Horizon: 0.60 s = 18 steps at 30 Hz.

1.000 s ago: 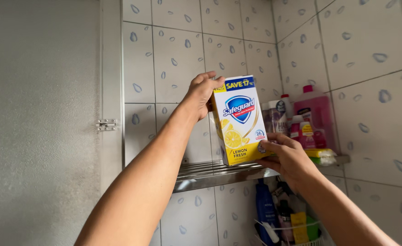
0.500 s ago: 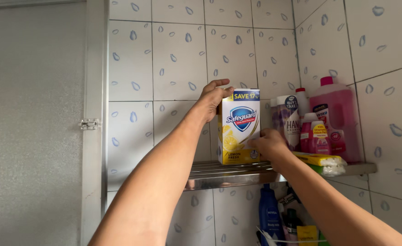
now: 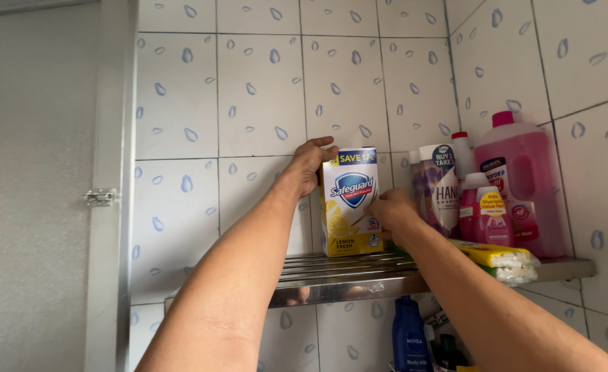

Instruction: The person transports various items, including cleaner bottles, shampoo, detergent packets, and a soap box, from the hallway floor into the bathroom and places them onto a metal shelf by hand.

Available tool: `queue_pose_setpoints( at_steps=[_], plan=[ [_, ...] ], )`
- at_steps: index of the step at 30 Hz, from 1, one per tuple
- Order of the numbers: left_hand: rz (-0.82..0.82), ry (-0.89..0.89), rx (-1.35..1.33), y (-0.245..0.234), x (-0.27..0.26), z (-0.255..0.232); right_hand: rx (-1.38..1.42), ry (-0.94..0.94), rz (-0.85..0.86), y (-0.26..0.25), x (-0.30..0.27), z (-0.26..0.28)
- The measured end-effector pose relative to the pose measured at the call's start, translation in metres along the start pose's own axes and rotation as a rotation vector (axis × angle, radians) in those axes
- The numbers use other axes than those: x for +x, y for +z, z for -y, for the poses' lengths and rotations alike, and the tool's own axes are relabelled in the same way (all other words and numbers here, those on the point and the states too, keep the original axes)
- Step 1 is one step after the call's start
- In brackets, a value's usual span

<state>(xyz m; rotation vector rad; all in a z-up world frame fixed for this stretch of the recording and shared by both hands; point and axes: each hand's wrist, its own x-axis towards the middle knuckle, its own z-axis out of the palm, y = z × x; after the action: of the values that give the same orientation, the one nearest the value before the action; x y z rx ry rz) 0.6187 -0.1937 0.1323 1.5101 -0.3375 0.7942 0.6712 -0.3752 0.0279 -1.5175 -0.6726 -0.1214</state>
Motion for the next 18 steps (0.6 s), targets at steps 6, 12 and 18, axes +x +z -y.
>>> queue_pose_setpoints(
  at_steps=[6, 12, 18],
  plan=[
    [0.015, 0.006, 0.001, 0.003, 0.012, 0.007, -0.074, 0.015, -0.061, 0.001, 0.007, 0.003],
    [0.015, -0.017, 0.030, 0.009, 0.028, 0.025, -0.225, -0.156, -0.141, -0.005, 0.016, -0.005],
    [-0.336, 0.215, 0.789, 0.029, -0.010, 0.008, -0.487, -0.316, -0.188, -0.010, 0.015, -0.006]
  ],
)
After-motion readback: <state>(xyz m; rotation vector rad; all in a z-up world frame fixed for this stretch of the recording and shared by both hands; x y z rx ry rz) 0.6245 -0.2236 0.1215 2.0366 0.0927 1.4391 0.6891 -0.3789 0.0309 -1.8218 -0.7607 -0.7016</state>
